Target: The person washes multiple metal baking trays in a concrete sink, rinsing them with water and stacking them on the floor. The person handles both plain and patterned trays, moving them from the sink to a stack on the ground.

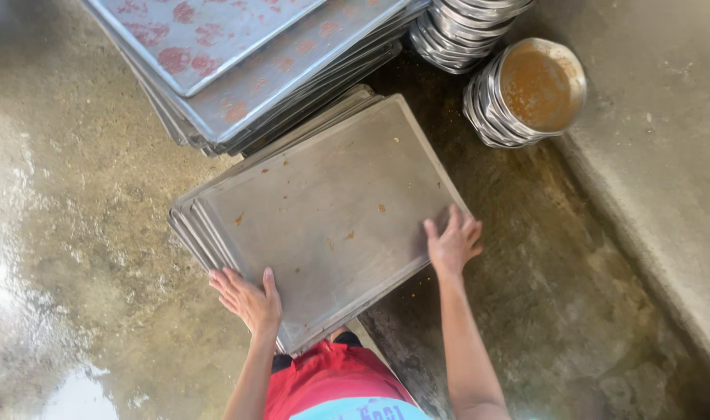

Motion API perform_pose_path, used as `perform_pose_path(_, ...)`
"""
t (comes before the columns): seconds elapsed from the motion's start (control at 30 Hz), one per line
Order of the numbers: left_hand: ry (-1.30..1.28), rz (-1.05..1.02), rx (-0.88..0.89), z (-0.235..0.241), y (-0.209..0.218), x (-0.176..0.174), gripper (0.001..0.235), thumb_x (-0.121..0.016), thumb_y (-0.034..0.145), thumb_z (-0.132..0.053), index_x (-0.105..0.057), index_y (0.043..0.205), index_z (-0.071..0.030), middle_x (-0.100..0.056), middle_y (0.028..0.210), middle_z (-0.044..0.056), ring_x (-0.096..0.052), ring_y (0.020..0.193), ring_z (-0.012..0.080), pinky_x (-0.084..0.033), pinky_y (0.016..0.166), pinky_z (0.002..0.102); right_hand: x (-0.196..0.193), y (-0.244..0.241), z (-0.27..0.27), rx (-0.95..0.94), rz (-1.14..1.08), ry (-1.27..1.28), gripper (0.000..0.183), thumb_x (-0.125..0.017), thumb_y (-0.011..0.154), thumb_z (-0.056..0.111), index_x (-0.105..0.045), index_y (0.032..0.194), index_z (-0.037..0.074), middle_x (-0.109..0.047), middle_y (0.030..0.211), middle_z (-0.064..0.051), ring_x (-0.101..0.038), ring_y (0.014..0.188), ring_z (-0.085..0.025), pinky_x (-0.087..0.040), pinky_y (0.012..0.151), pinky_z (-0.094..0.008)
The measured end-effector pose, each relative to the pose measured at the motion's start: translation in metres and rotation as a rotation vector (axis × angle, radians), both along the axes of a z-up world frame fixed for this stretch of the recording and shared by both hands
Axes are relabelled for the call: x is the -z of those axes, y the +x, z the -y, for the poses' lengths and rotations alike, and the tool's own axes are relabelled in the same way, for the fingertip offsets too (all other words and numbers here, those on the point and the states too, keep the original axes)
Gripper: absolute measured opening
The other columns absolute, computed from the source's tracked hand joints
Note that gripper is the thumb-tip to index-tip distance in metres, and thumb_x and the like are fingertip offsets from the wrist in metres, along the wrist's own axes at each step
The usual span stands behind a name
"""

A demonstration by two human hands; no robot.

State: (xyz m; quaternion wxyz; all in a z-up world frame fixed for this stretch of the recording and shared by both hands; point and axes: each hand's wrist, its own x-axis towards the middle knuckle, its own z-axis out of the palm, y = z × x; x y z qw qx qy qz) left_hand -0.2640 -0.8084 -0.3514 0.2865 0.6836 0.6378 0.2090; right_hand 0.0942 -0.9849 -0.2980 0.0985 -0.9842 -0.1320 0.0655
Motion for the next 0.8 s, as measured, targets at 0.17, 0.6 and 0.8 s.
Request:
perform_pose_path(0.17,-0.003,-0.083,0.019,-0.004,0.029,-0.007,0.103,-0.061,0.091,-0.058,-0.019,0.157,0.010,-0.001,0.169,0.028,0.007,0.156,0.0445,0.001,0.124,0.060,0.047,0.009,-0.002,-0.120,0.096,0.143,0.082,-0.068,0.093,0.054,-0.036,0.160,0.020,-0.022,0.167,-0.017,-0.005,0.155,-0.049,-0.024,0.114,-0.072)
perform_pose_path(0.6,0.017,-0.341,0.410,0.001,0.055,-0.028,0.112,-0.038,0.093,-0.078,-0.024,0.153,0.015,0.003,0.168,0.027,0.016,0.153,0.0429,0.014,0.112,0.071,0.107,-0.016,0.003,0.293,-0.114,0.836,0.106,-0.079,0.091,0.002,0.000,0.162,0.000,-0.002,0.166,-0.026,-0.009,0.155,-0.036,-0.012,0.126,-0.045)
perform_pose_path(0.8,-0.027,-0.153,0.627,-0.012,0.051,-0.060,0.091,-0.055,0.093,-0.065,-0.036,0.153,0.001,-0.004,0.171,0.020,0.011,0.156,0.0424,0.007,0.117,0.075,0.081,0.021,-0.005,0.307,-0.141,0.954,0.099,-0.070,0.089,-0.004,-0.004,0.163,0.005,-0.014,0.164,-0.021,-0.031,0.150,-0.031,-0.030,0.124,-0.038)
